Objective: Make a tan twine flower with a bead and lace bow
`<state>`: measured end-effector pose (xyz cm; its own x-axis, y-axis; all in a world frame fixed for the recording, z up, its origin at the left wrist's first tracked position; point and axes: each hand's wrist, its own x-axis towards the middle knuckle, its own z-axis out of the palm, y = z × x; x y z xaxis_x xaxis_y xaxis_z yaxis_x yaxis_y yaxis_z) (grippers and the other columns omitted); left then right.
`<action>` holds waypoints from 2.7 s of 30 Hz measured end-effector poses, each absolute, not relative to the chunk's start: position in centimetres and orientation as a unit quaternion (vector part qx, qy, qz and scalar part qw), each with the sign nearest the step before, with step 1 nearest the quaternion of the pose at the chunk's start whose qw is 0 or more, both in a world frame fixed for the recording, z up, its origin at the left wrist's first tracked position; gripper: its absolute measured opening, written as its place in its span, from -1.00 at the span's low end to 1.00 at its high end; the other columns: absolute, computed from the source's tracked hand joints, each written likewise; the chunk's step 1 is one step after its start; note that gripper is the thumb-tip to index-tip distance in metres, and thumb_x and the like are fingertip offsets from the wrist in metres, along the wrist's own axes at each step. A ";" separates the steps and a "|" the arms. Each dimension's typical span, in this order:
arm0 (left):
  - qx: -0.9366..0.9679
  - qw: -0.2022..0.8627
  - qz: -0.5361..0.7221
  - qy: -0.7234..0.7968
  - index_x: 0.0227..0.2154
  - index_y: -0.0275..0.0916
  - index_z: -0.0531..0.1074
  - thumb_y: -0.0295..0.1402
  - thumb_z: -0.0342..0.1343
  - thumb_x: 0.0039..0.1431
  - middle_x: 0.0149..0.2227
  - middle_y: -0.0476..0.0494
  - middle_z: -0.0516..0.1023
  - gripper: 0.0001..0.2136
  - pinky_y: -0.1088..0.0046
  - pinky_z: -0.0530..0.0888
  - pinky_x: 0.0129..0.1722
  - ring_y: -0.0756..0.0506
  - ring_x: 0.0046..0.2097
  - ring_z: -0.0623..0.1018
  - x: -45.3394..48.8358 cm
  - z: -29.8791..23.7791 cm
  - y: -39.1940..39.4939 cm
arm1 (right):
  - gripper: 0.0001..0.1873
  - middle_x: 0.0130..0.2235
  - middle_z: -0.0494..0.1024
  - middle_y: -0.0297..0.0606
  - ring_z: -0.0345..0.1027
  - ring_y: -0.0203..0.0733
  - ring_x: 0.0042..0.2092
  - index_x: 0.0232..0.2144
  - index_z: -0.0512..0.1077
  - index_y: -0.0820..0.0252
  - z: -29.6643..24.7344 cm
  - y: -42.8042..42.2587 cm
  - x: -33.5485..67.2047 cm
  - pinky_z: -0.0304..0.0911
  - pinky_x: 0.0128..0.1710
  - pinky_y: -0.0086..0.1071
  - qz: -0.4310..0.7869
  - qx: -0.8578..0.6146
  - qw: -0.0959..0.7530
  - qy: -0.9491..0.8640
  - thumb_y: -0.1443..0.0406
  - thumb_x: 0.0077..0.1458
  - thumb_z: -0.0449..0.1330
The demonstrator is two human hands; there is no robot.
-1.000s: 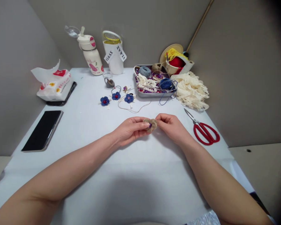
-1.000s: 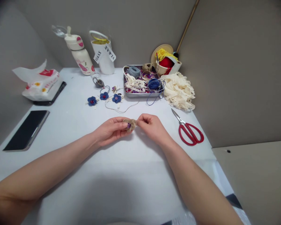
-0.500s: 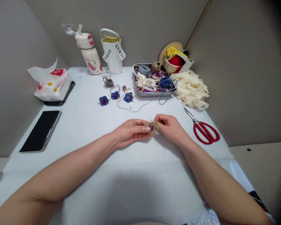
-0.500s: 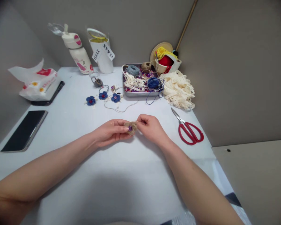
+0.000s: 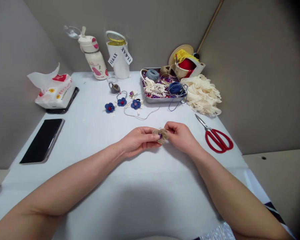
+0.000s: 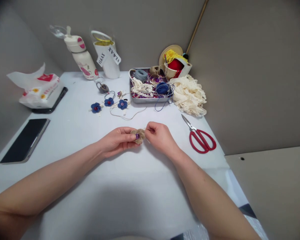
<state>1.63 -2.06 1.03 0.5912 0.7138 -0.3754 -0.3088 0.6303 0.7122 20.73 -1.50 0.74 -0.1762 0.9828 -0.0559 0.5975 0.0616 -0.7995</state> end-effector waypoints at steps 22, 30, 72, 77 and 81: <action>0.310 0.775 0.412 0.365 -0.24 -0.32 0.60 -0.48 0.35 -0.03 -0.20 -0.14 0.63 -0.77 0.34 0.45 0.08 -0.01 -0.18 0.58 2.1 0.6 -1.8 | -0.76 -0.60 0.12 -0.48 -0.04 -0.36 -0.51 -0.45 0.49 0.22 1.7 -2.4 20.0 -0.09 -0.50 -0.42 0.388 -0.581 0.381 -0.605 0.14 0.00 0.27; 0.303 0.776 0.409 0.372 -0.30 -0.36 0.59 -0.46 0.35 -0.01 -0.26 -0.16 0.63 -0.82 0.32 0.46 0.08 -0.01 -0.21 0.59 2.3 0.4 -1.8 | -0.74 -0.57 0.25 -0.43 -0.01 -0.36 -0.50 -0.50 0.43 0.21 1.8 -2.5 19.9 -0.06 -0.50 -0.42 0.407 -0.582 0.358 -0.606 0.13 0.00 0.25; 0.413 0.686 0.452 0.394 -0.24 -0.30 0.59 -0.34 0.36 -0.05 -0.20 -0.19 0.63 -0.73 0.28 0.43 0.03 -0.08 -0.16 0.58 2.1 -0.1 -1.6 | -0.79 -0.54 0.27 -0.41 0.10 -0.31 -0.49 -0.22 0.54 0.17 1.7 -3.1 19.9 0.07 -0.42 -0.39 0.220 -0.519 0.381 -0.733 0.23 0.11 0.21; 0.490 0.633 0.432 0.415 -0.02 -0.27 0.43 -0.39 0.32 -0.03 -0.26 -0.12 0.60 -0.55 0.33 0.45 -0.07 -0.06 -0.20 0.58 2.0 0.2 -2.0 | -0.72 -0.57 0.15 -0.48 0.01 -0.35 -0.51 -0.19 0.54 0.22 2.3 -2.5 20.7 0.00 -0.46 -0.40 0.327 -0.544 0.373 -0.676 0.24 0.06 0.20; 0.522 0.618 0.414 0.417 -0.01 -0.24 0.34 -0.39 0.29 0.01 -0.29 -0.08 0.57 -0.55 0.36 0.45 -0.13 -0.05 -0.25 0.57 2.1 0.3 -2.3 | -0.76 -0.61 0.12 -0.49 -0.02 -0.35 -0.52 -0.28 0.56 0.20 1.8 -2.2 20.9 -0.06 -0.49 -0.41 0.392 -0.554 0.322 -0.661 0.19 0.03 0.23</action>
